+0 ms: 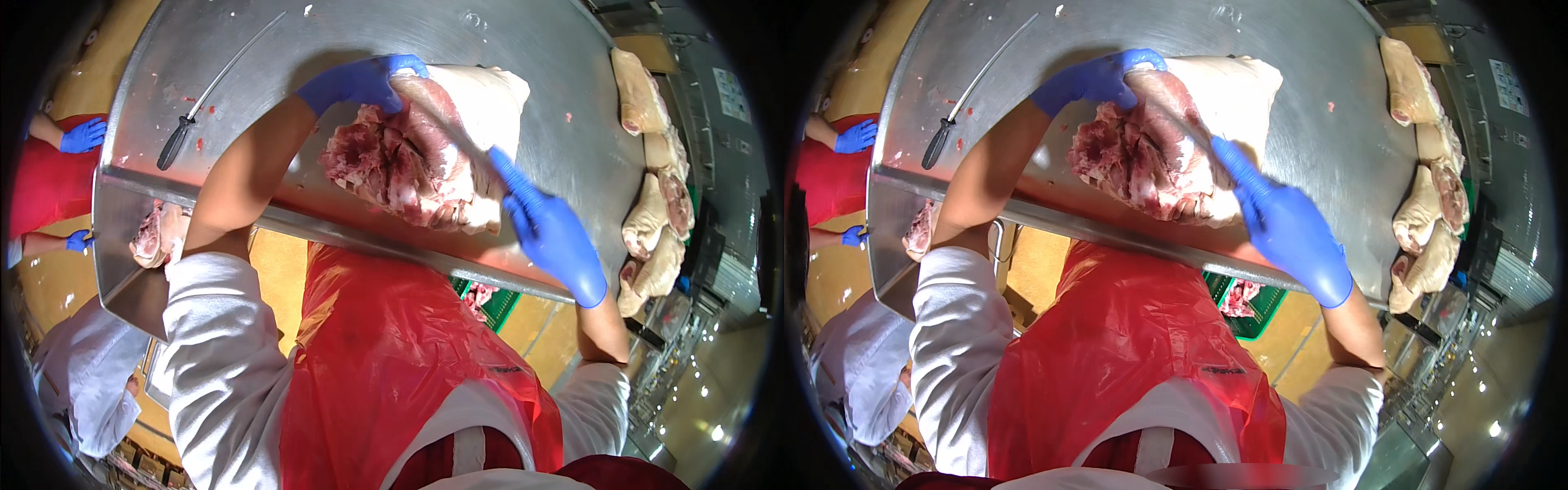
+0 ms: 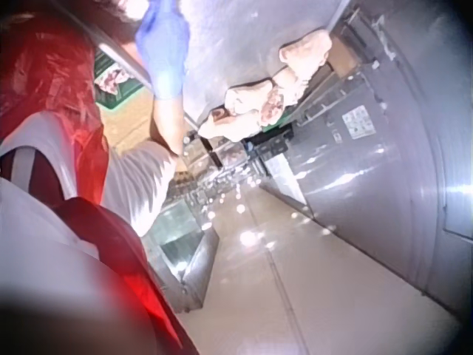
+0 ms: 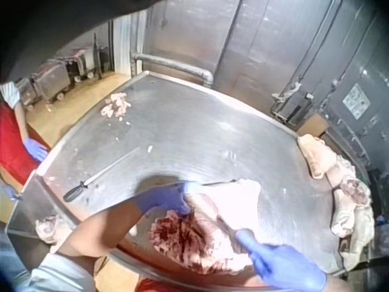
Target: The person uses a knife to cut and trim a large piece of pork on a metal table. They separate portions of meat and fat, placing trimmed pieces into a green basket and larger cuts into a metal tray.
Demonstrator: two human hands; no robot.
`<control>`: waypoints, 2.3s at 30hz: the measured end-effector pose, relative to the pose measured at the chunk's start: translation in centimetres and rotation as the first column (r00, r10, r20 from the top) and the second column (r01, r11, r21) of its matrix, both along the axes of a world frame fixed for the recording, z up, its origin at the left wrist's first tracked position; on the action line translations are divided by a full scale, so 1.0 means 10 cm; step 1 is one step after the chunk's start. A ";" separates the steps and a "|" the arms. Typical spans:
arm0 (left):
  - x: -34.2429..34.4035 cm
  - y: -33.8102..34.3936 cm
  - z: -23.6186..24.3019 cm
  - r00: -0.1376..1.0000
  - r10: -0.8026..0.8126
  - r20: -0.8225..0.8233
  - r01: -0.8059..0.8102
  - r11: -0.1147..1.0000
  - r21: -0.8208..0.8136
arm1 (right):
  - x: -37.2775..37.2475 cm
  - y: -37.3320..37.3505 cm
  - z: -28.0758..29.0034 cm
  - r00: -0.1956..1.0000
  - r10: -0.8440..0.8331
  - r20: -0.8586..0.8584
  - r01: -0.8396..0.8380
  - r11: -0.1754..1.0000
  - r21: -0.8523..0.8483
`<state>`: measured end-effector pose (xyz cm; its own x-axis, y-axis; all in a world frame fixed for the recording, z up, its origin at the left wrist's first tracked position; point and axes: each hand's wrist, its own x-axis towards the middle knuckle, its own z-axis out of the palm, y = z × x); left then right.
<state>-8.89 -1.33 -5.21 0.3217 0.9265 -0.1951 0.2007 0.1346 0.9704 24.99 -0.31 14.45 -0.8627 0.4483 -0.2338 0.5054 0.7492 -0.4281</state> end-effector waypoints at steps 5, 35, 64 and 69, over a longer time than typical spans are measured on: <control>0.02 0.20 0.03 0.991 -0.132 0.006 0.132 0.991 0.033 | -0.30 -0.17 -0.08 0.863 0.086 0.497 -0.076 0.996 -0.041; 0.25 0.05 0.00 0.853 0.213 -0.476 -0.049 0.942 0.332 | -0.70 -0.10 -0.32 0.682 0.111 0.722 0.385 0.785 -0.484; 1.37 -0.30 0.70 0.755 0.585 -0.295 -0.655 0.687 -0.315 | 1.41 -0.02 -0.61 0.866 -0.490 -0.098 0.388 0.784 -0.484; 1.02 -0.77 -0.51 0.524 0.662 -0.536 -0.411 0.748 0.521 | 0.96 -0.18 -0.41 0.867 -0.485 -0.118 0.383 0.799 -0.464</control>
<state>1.30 -9.07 -10.33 -0.3575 0.9162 0.1810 0.7736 0.1819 0.6070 34.64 -2.16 10.34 -0.6507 0.6926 -0.3113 0.5882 0.2005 -0.7835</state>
